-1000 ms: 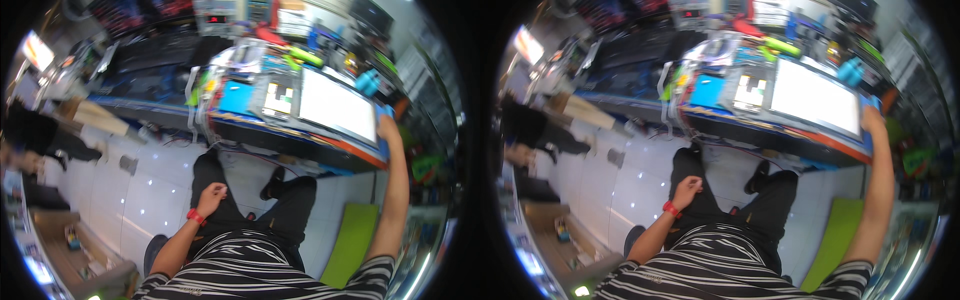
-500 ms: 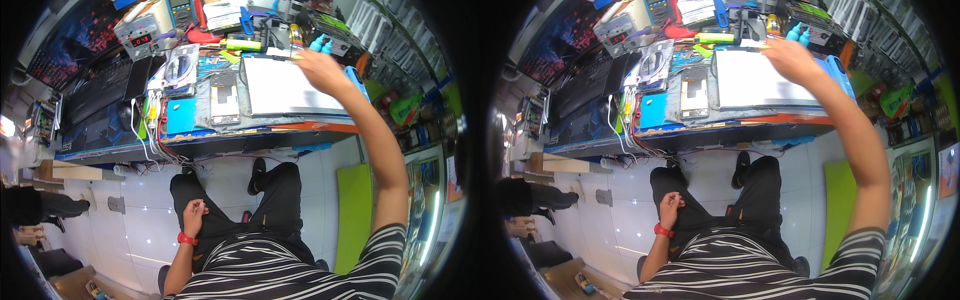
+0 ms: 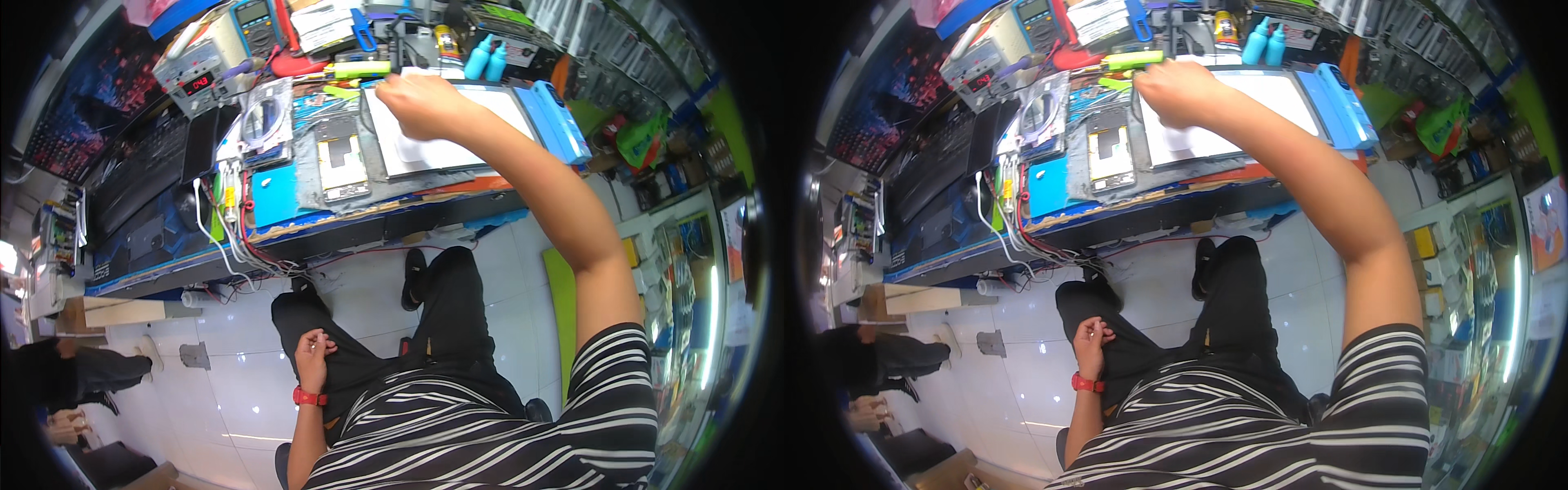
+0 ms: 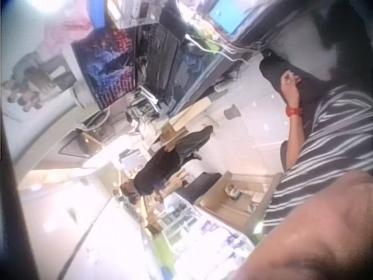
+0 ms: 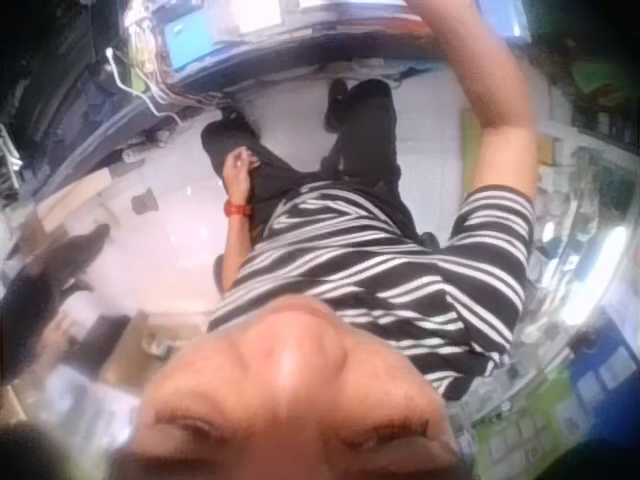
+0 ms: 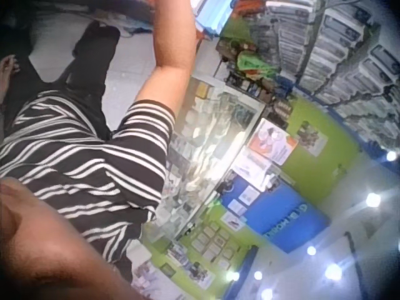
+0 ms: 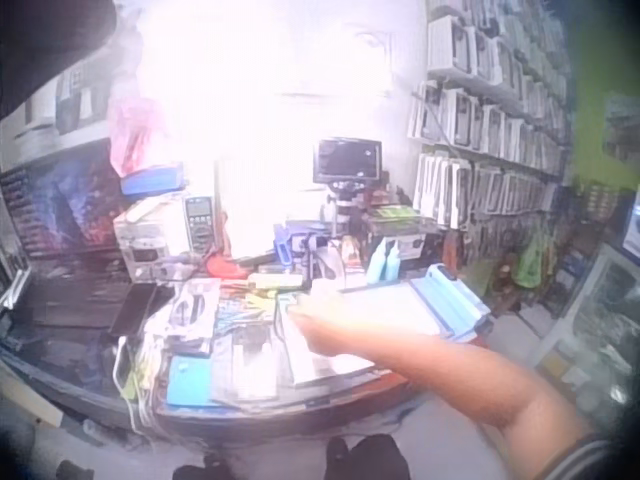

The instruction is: The person uses a screwdriver to remove screws from the internal chassis of a disassembled mobile phone and handles various internal components on a repair bench.

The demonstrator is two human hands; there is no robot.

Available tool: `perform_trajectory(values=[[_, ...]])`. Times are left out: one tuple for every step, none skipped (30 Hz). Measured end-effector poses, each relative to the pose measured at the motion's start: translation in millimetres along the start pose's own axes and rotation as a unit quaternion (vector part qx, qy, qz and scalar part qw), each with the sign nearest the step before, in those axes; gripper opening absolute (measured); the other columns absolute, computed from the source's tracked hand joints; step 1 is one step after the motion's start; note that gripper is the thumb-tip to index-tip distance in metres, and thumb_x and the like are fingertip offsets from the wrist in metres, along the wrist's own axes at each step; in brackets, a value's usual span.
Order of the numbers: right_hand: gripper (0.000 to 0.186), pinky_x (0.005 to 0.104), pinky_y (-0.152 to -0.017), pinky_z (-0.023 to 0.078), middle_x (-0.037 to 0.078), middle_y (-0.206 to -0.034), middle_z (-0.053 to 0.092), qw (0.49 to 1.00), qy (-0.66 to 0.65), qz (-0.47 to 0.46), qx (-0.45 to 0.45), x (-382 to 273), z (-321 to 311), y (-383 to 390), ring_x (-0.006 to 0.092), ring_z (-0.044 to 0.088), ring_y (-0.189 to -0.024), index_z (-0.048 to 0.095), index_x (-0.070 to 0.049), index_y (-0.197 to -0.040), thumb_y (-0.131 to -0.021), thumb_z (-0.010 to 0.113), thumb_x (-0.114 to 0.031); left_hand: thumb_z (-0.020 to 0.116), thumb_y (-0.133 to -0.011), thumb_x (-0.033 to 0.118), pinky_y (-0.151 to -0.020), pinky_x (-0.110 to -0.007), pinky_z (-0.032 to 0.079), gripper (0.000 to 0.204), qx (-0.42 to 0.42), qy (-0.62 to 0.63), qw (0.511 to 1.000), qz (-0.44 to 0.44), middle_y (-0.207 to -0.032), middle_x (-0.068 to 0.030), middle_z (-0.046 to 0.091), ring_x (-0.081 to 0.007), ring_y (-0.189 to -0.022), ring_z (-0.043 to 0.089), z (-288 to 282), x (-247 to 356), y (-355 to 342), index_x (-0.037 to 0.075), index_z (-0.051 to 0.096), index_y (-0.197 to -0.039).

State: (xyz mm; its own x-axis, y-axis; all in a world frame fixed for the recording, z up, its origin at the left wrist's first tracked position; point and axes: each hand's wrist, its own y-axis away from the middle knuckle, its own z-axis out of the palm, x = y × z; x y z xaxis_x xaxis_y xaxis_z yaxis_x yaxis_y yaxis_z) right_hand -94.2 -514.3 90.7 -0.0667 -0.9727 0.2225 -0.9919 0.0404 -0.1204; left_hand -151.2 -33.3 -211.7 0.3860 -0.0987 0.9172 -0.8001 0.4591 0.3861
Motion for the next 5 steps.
perform_trajectory(values=[[0.026,0.0467,-0.086,0.059,0.018,-0.104,0.07,0.999,0.007,0.005,-0.045,6,-2,35,0.0356,0.07,-0.102,0.066,-0.001,-0.103,-0.079,0.075,-0.008,0.062,-0.107,0.02,-0.079,-0.032,0.063,0.025,0.0,-0.006,1.0,-0.001,-0.105,-0.0098,0.066,-0.0146,-0.086,0.068,-1,-2,-2,0.0,0.061,-0.122],[0.028,0.0462,-0.088,0.058,0.019,-0.108,0.069,0.997,-0.014,0.009,-0.079,8,-9,71,0.0355,0.069,-0.104,0.066,-0.001,-0.105,-0.08,0.074,-0.009,0.062,-0.107,0.021,-0.079,-0.032,0.063,0.026,-0.004,-0.006,1.0,-0.007,-0.105,-0.0093,0.066,-0.014,-0.086,0.068,0,0,-1,0.0,0.061,-0.122],[0.035,0.0457,-0.089,0.058,0.02,-0.112,0.067,0.992,-0.018,0.029,-0.121,8,-5,91,0.0365,0.069,-0.103,0.066,-0.001,-0.112,-0.08,0.075,-0.01,0.062,-0.107,0.021,-0.079,-0.032,0.063,0.026,-0.011,-0.01,1.0,-0.01,-0.105,-0.0093,0.066,-0.014,-0.086,0.068,-2,0,0,0.0,0.061,-0.122],[0.042,0.0458,-0.092,0.058,0.021,-0.115,0.066,0.988,0.013,0.025,-0.151,7,-2,103,0.038,0.068,-0.105,0.065,0.0,-0.118,-0.079,0.077,-0.012,0.062,-0.107,0.021,-0.079,-0.031,0.063,0.026,-0.014,-0.012,1.0,-0.003,-0.105,-0.0089,0.066,-0.0142,-0.086,0.068,-3,0,0,0.0,0.061,-0.122],[0.05,0.0459,-0.095,0.057,0.022,-0.118,0.065,0.982,0.044,0.025,-0.183,8,0,118,0.0395,0.068,-0.106,0.065,0.0,-0.124,-0.078,0.078,-0.014,0.062,-0.107,0.022,-0.08,-0.031,0.063,0.026,-0.022,-0.014,1.0,0.002,-0.105,-0.0086,0.066,-0.0144,-0.086,0.068,-3,0,-3,0.0,0.061,-0.122]])
